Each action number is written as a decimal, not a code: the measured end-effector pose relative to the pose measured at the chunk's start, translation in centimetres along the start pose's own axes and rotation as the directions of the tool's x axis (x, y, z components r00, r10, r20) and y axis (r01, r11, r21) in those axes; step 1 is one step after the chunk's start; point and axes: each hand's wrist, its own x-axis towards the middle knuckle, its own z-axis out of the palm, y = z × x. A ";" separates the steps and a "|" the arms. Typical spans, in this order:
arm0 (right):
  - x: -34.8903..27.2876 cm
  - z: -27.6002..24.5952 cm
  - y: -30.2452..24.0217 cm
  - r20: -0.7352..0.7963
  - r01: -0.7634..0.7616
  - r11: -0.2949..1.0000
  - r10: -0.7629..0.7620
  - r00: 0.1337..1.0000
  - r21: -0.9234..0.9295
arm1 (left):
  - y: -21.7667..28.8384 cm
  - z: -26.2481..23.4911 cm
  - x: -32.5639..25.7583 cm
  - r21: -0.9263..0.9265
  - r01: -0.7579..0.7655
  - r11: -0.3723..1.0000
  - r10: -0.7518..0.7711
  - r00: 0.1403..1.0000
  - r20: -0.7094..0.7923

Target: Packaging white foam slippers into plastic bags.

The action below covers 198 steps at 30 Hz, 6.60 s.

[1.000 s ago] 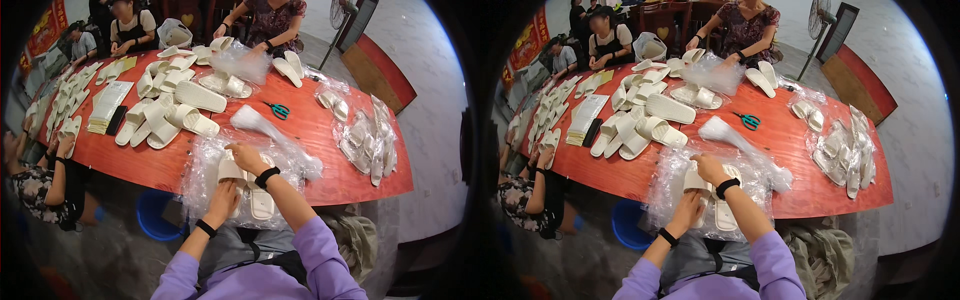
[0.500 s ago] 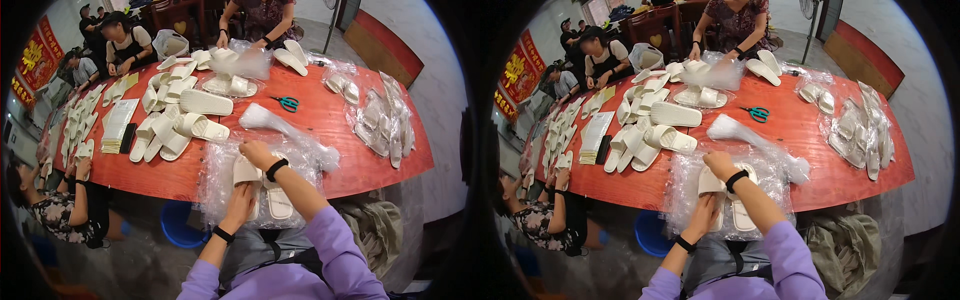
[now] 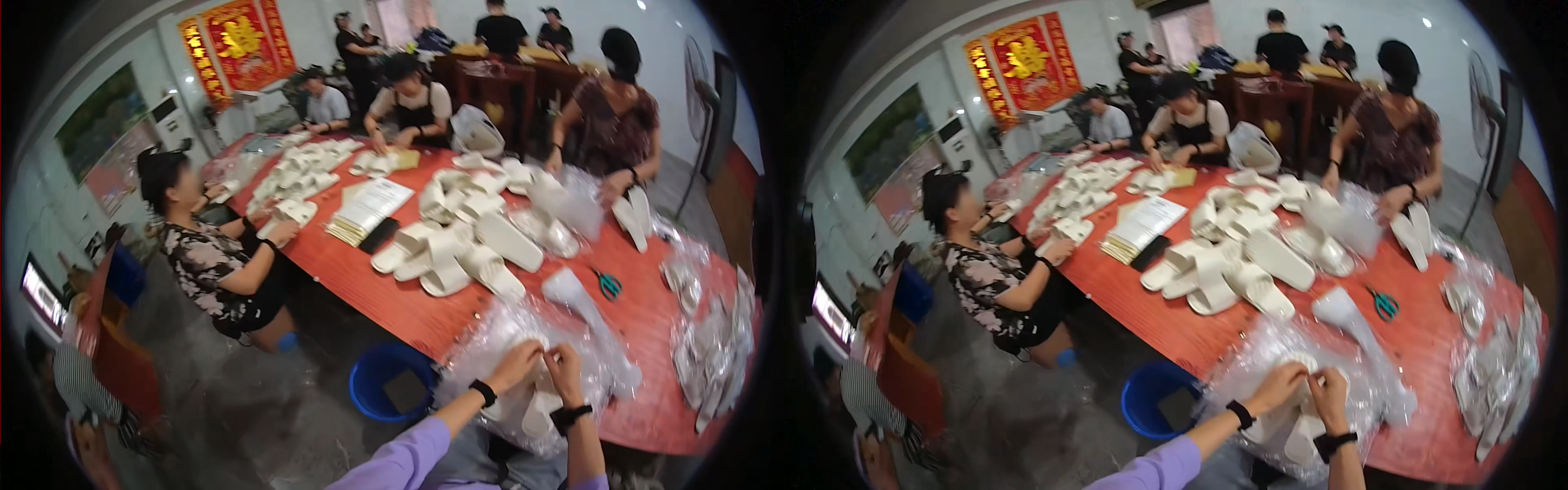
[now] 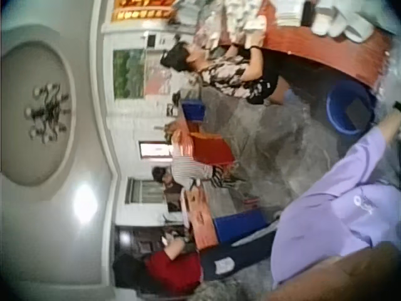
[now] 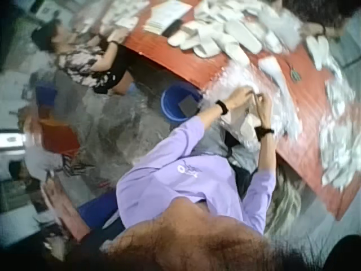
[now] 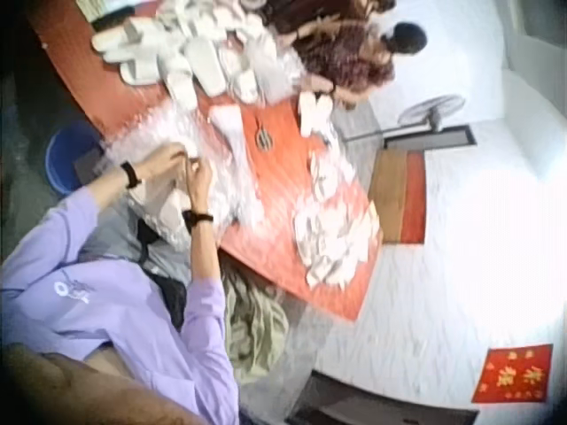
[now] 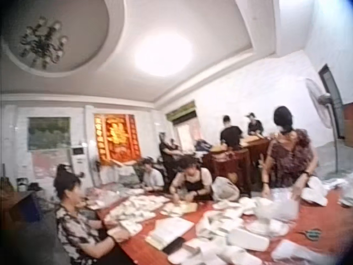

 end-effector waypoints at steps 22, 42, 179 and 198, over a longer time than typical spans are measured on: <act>1.3 -3.9 -5.7 -0.007 0.004 0.941 -0.001 1.000 0.337 | -4.1 0.5 0.3 -0.415 0.227 0.881 -0.287 0.954 -0.087; -1.4 -1.8 -2.5 0.129 -0.300 0.549 0.328 0.936 0.780 | 0.8 -0.3 1.6 -0.529 0.353 0.772 -0.213 0.927 0.309; -5.0 -2.1 1.2 -0.008 -0.168 0.983 0.169 0.986 0.069 | -2.9 -1.2 3.4 -0.408 0.257 0.876 -0.251 0.965 0.068; -11.1 -2.6 4.8 0.024 0.037 0.902 -0.029 0.999 -0.430 | 2.8 3.2 -7.2 0.553 -0.111 0.826 0.032 0.988 0.151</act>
